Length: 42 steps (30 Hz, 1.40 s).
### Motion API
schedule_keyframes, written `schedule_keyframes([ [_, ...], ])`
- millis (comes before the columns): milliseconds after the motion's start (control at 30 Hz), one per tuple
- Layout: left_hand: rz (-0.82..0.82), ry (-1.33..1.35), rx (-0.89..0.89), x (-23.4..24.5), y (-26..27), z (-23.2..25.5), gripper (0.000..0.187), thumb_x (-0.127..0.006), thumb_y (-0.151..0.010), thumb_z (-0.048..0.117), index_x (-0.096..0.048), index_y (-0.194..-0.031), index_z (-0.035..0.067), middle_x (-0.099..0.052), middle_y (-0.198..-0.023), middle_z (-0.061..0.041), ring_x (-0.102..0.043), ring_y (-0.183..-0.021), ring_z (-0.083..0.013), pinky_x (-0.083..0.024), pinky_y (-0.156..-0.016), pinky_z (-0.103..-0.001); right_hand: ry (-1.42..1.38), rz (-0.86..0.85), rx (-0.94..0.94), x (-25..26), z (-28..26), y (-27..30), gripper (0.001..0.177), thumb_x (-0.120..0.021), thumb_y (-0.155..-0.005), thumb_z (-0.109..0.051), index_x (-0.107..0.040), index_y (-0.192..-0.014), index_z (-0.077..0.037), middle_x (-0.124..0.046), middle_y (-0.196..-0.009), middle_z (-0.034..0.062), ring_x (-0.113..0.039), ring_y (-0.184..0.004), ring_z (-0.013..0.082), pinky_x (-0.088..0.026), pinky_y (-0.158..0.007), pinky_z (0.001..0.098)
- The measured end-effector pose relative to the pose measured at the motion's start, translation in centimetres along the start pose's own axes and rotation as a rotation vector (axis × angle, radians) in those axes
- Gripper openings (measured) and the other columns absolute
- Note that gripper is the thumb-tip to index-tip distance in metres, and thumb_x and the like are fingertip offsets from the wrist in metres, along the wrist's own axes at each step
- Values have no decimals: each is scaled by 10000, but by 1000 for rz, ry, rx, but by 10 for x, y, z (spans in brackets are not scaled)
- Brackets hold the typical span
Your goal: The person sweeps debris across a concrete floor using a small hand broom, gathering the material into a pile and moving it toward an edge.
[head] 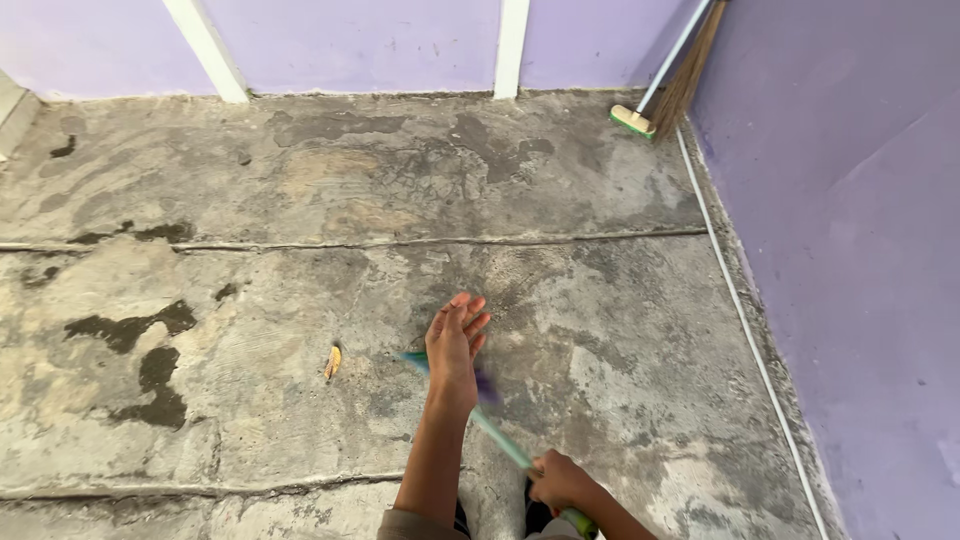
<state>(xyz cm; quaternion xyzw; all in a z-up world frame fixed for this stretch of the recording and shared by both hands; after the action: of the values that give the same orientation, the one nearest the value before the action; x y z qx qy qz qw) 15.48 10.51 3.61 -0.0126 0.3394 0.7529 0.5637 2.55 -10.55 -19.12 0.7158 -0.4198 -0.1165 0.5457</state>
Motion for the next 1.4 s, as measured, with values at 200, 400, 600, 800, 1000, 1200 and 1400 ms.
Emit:
schedule_keyframes([
  [200,-20,31,33,10,2,-6,300,-533,-979,285,-620,-1229,145,-725,-1176,-12,-650,-1051,-161,-454,-911,-328,-230,-151,204,8,8,52,608,-741,-859,-57,-568,-1441,-26,-692,-741,136,-523,-398,102,-465,-348,235],
  [400,-40,-19,26,19,2,-10,300,-547,-965,293,-621,-1220,154,-726,-1191,-18,-657,-1052,-161,-457,-907,-334,-390,117,89,82,108,97,507,-723,-894,-118,-650,-1396,-135,-687,-689,123,-413,-354,105,-355,-296,257],
  [600,-35,-17,11,12,5,3,292,-547,-966,311,-625,-1205,162,-718,-1196,-2,-656,-1064,-147,-460,-937,-336,-371,406,-103,180,195,88,436,-769,-862,-85,-698,-1277,28,-657,-667,185,-496,-365,200,-451,-332,335],
  [800,-1,-20,-9,18,14,11,247,-529,-987,297,-634,-1178,180,-725,-1164,10,-628,-1060,-164,-450,-957,-350,-420,567,-306,210,221,48,291,-779,-854,1,-672,-1042,195,-695,-688,233,-600,-412,231,-518,-372,343],
  [1000,40,-43,-16,26,19,11,246,-505,-994,297,-637,-1170,188,-733,-1158,11,-652,-1099,-145,-460,-996,-344,28,465,-148,114,147,-3,241,-693,-884,-29,-647,-1081,103,-658,-763,138,-559,-482,154,-492,-402,291],
  [1200,24,-39,-5,34,20,4,280,-478,-999,290,-628,-1211,184,-721,-1184,17,-639,-1082,-139,-440,-976,-343,235,126,117,-24,10,-4,340,-618,-918,-60,-587,-1249,13,-661,-813,76,-598,-516,132,-523,-430,243],
  [1400,11,-41,-19,45,22,4,283,-476,-999,288,-633,-1205,174,-722,-1178,4,-655,-1047,-127,-450,-924,-326,69,-162,212,-24,-49,74,653,-727,-873,-70,-474,-1475,-91,-680,-731,102,-577,-446,141,-504,-402,264],
])
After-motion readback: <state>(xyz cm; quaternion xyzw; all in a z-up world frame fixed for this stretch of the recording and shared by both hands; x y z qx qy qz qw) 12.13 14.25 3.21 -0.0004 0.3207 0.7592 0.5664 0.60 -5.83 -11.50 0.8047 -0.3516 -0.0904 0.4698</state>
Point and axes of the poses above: each hand's wrist, its own y-axis away from the middle knuckle, its own x-axis out of the back of the hand, z = x × y, the point moved 3 cm from there along -y, towards the middle knuckle
